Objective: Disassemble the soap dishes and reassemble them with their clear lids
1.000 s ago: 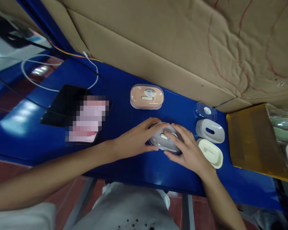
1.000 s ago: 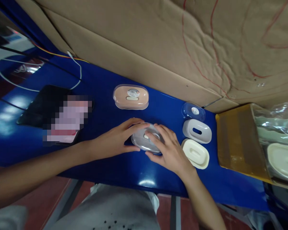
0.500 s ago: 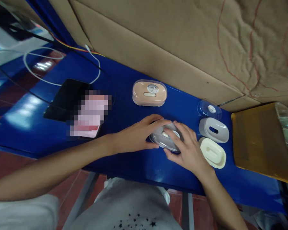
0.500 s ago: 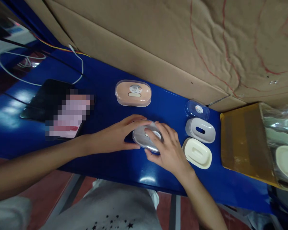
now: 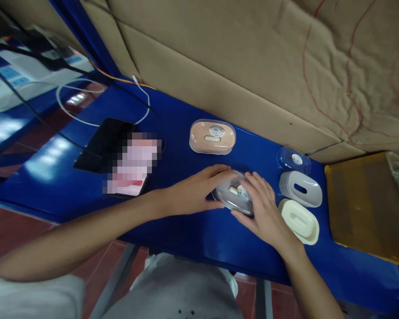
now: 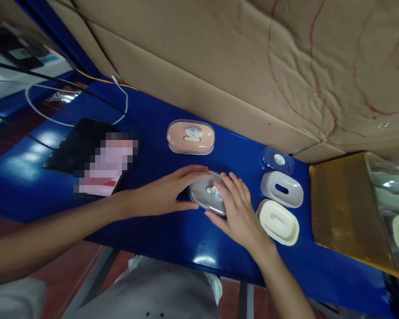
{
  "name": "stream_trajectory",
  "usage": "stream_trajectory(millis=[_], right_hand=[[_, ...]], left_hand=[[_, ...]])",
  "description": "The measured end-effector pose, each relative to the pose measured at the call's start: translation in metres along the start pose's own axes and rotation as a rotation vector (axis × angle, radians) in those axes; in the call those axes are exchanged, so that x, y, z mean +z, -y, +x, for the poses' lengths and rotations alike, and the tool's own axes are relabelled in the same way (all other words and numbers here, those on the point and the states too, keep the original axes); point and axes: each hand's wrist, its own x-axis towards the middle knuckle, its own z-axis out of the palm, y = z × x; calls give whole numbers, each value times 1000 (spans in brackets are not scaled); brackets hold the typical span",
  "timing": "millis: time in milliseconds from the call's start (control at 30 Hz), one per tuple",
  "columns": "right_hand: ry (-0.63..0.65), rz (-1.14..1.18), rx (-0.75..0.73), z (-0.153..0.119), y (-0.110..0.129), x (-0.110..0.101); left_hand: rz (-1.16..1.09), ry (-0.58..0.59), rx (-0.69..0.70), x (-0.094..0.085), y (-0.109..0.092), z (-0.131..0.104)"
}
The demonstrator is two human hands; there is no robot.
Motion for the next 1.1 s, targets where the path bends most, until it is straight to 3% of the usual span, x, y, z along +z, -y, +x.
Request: stream_trajectory(millis=[233,400,667,767,933,1100], right_hand=[[-125,-189,146,17,-20,4],[-81,-167,217,29,-27,-8],[-51,49,374,-40,-57,-67],[55,46,408,-67,-60,-81],[232,-2,460,-86,-65,-71],[217,65,367,-59,-47,-50]], left_hand=[[494,-211,72,-13,-8,3],[597,-186,144,-8,-16,3],[605,-91,228,5,-20,1],[612,-82,270,7,-20,0],[591,-31,286,10,-19,0],[551,-34,310,9,-21,0]])
